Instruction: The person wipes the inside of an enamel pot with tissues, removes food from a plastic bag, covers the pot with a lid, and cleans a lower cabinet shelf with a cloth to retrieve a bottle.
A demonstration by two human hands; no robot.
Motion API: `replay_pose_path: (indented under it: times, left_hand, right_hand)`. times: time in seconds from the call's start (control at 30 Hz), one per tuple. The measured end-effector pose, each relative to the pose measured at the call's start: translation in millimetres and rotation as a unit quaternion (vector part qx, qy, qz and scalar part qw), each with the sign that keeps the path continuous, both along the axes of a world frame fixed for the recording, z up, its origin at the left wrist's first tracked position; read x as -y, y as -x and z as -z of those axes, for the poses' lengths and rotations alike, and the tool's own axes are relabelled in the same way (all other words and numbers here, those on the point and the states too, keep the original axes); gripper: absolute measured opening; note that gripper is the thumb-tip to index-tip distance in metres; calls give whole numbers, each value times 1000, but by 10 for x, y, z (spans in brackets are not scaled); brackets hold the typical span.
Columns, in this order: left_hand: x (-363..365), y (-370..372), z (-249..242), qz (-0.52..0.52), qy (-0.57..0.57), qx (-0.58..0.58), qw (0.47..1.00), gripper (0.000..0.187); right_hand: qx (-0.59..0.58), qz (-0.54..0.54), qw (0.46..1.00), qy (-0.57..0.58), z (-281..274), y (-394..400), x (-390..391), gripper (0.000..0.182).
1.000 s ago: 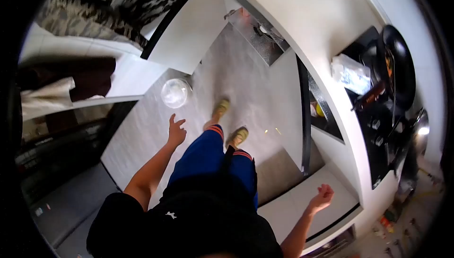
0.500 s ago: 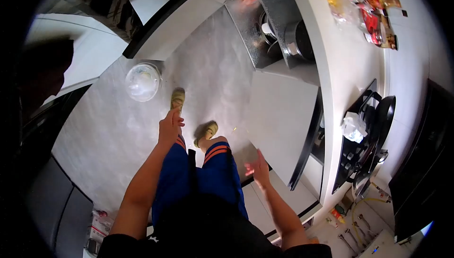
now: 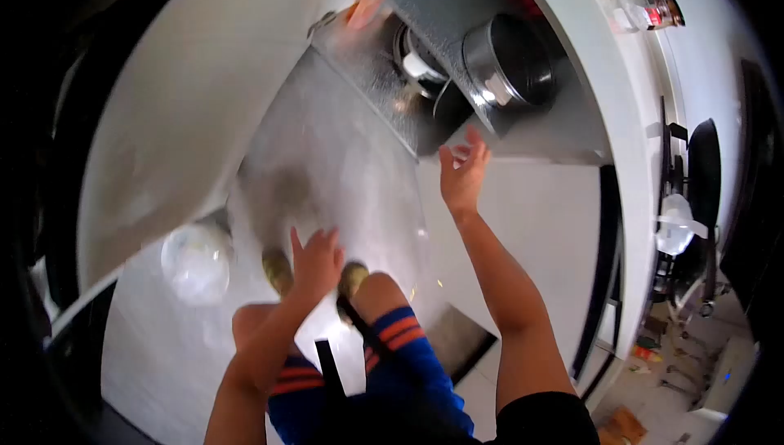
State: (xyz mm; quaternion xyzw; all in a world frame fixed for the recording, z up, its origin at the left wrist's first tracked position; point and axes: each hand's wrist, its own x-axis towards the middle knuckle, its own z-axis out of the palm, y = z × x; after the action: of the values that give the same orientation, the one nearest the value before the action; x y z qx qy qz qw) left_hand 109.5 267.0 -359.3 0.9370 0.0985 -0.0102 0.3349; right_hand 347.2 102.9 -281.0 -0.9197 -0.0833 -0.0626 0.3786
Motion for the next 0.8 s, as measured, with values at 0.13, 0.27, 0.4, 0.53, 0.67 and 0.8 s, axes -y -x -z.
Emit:
replay_pose_path:
  times: [0.13,0.27,0.4,0.53,0.67,0.8]
  left_hand:
    - [116,-334,588,151,12,-51,987,39]
    - [58,-603,975,252,-44,-53,965,43]
    - [-88,-788,1278,257,-95,18,962,50]
    - [-120,-866,1245,252,-74,-14,965,52]
    - [-1,-827,1251,279,-1,-1,960,52]
    - [-42,-789,1291,314,-28,-41,948,50]
  right_hand:
    - [330,3,925,189,71,-800,6,79]
    - [364,98,885,274,213,-1307,112,72]
    - [357,134,882,278,296,-1516,211,51]
    - [340,141,895,251,105,-1641,271,51]
    - [310,107,936,126,-748,-2105,583,54]
    - [402,112,889,191,-1064,-2037,443,61]
